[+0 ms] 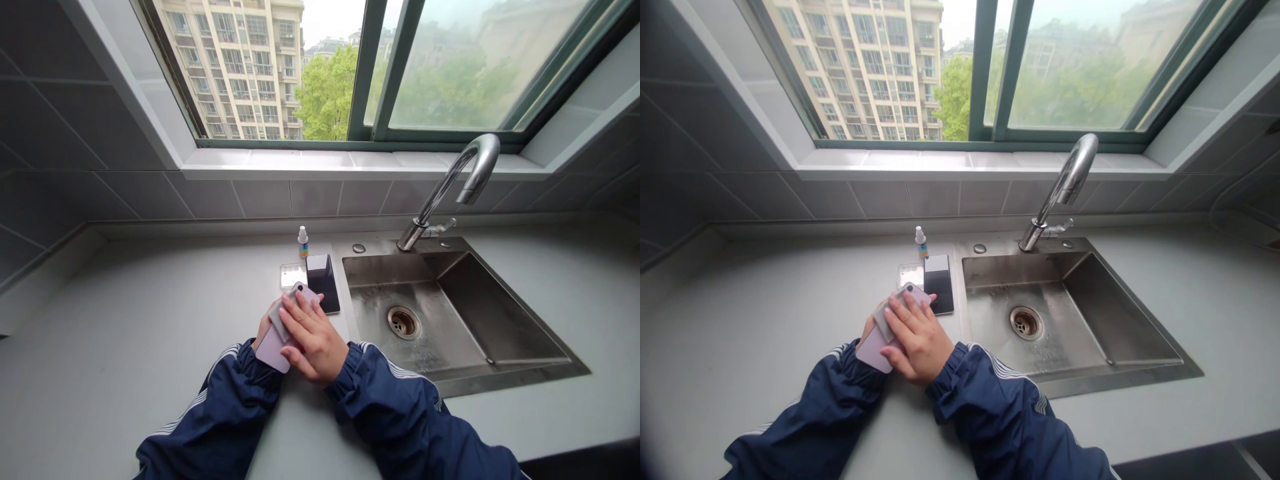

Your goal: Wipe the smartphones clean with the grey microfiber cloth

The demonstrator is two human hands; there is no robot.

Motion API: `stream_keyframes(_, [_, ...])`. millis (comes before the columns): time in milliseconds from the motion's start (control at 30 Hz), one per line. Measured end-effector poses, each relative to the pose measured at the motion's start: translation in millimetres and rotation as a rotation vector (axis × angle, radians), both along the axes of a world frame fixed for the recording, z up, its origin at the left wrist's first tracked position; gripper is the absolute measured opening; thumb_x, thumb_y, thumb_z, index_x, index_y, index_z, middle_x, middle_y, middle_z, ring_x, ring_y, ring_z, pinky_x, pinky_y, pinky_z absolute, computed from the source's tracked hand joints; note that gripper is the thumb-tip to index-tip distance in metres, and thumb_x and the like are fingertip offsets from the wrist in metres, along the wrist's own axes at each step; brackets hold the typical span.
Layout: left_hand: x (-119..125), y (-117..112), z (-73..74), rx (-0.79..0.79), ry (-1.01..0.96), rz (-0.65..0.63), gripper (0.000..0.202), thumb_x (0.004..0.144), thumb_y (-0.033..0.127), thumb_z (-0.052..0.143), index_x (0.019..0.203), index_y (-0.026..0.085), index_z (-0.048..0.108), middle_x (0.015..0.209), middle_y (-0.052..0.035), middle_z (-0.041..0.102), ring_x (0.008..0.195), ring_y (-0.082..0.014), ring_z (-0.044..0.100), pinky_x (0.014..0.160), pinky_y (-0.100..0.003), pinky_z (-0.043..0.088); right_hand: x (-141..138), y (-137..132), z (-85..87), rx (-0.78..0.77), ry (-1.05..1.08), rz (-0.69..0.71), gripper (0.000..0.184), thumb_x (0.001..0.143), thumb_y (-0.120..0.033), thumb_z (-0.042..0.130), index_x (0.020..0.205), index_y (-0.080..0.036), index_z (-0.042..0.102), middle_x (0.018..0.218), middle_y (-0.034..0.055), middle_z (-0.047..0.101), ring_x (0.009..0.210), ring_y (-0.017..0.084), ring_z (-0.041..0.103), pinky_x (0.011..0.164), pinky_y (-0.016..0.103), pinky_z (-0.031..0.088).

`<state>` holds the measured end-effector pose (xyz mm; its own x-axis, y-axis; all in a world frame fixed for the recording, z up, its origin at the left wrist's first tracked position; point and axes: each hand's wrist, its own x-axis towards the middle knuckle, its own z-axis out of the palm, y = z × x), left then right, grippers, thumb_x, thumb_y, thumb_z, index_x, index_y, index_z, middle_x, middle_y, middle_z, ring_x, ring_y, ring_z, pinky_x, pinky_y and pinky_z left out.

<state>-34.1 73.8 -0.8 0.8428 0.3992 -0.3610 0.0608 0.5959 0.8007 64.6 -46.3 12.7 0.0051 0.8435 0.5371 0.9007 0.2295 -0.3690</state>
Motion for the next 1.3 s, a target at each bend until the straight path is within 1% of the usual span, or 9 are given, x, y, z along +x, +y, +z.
stream_keyframes(100, [2,3,-3.1,-0.117,0.036,-0.123,0.062,0.088,0.069,0.036,0.126,0.030,0.065,0.100,-0.0091,0.076,0.105,-0.0277,0.067,0.089,-0.037,0.047,1,-1,2.7,0.017,-0.044,0.066,0.056,0.101,-0.040,0.042,0.148,-0.010,0.045,0.159,0.0126,0.039,0.154,0.030,0.021,0.124,0.056,0.019])
stream_keyframes(267, [5,17,5.1,-0.314,0.063,-0.484,0.088,0.074,0.091,0.021,0.083,0.019,0.072,0.051,-0.0091,0.062,0.044,-0.0243,0.057,0.052,-0.038,0.048,24,4,0.3,0.038,-0.005,-0.112,0.053,0.102,-0.030,0.039,0.151,-0.011,0.041,0.159,0.0129,0.038,0.154,0.029,0.022,0.124,0.055,0.021])
stream_keyframes(367, [5,15,5.5,-0.407,-0.061,-0.608,0.087,0.075,0.091,0.022,0.075,0.019,0.070,0.051,-0.0100,0.064,0.041,-0.0231,0.056,0.046,-0.035,0.047,28,5,-1.6,0.039,0.035,-0.168,0.055,0.102,-0.031,0.039,0.153,-0.010,0.038,0.160,0.0144,0.036,0.154,0.031,0.018,0.122,0.059,0.025])
stream_keyframes(500, [9,5,-2.4,-0.427,-0.335,-0.174,0.069,0.095,0.063,0.026,0.099,0.016,0.076,0.089,-0.0138,0.077,0.085,-0.0244,0.073,0.080,-0.036,0.056,14,2,0.5,0.008,0.017,-0.026,0.058,0.101,-0.036,0.042,0.151,-0.007,0.040,0.160,0.0153,0.035,0.154,0.032,0.018,0.122,0.058,0.024])
stream_keyframes(633, [14,0,-7.1,-0.430,-0.384,-0.042,0.065,0.099,0.055,0.026,0.127,0.014,0.068,0.141,-0.0112,0.062,0.141,-0.0212,0.047,0.115,-0.031,0.035,5,0,3.9,0.018,-0.013,0.067,0.057,0.100,-0.039,0.044,0.147,-0.007,0.046,0.159,0.0149,0.038,0.154,0.031,0.021,0.123,0.055,0.023])
stream_keyframes(767, [11,10,-5.1,-0.456,-0.375,-0.175,0.061,0.099,0.054,0.029,0.122,0.016,0.071,0.116,-0.0117,0.075,0.109,-0.0262,0.071,0.095,-0.036,0.053,12,0,3.8,0.016,-0.013,-0.012,0.052,0.101,-0.034,0.042,0.147,-0.010,0.047,0.158,0.0130,0.040,0.153,0.029,0.023,0.124,0.054,0.020])
stream_keyframes(933, [4,27,2.9,-0.442,-0.261,-0.639,0.096,0.091,0.075,0.011,0.098,0.003,0.075,0.073,-0.0232,0.074,0.061,-0.0317,0.073,0.053,-0.036,0.054,28,4,-3.6,-0.004,0.033,-0.117,0.051,0.102,-0.033,0.039,0.147,-0.011,0.048,0.157,0.0110,0.042,0.154,0.032,0.022,0.122,0.058,0.023])
stream_keyframes(1100, [0,28,17.2,-0.544,-0.239,-0.429,0.068,0.099,0.059,0.026,0.120,0.011,0.069,0.113,-0.0215,0.073,0.105,-0.0434,0.070,0.083,-0.055,0.056,42,8,-12.9,-0.078,0.078,-0.156,0.047,0.103,-0.033,0.037,0.144,-0.016,0.053,0.154,0.0083,0.047,0.151,0.033,0.028,0.118,0.060,0.031])
stream_keyframes(1300, [-3,29,18.5,-0.566,-0.189,-0.240,0.066,0.096,0.062,0.036,0.132,0.012,0.061,0.115,-0.0210,0.071,0.105,-0.0436,0.069,0.092,-0.068,0.049,47,9,-13.3,-0.128,0.087,-0.140,0.047,0.103,-0.036,0.038,0.142,-0.017,0.055,0.154,0.0086,0.047,0.151,0.035,0.028,0.116,0.063,0.033])
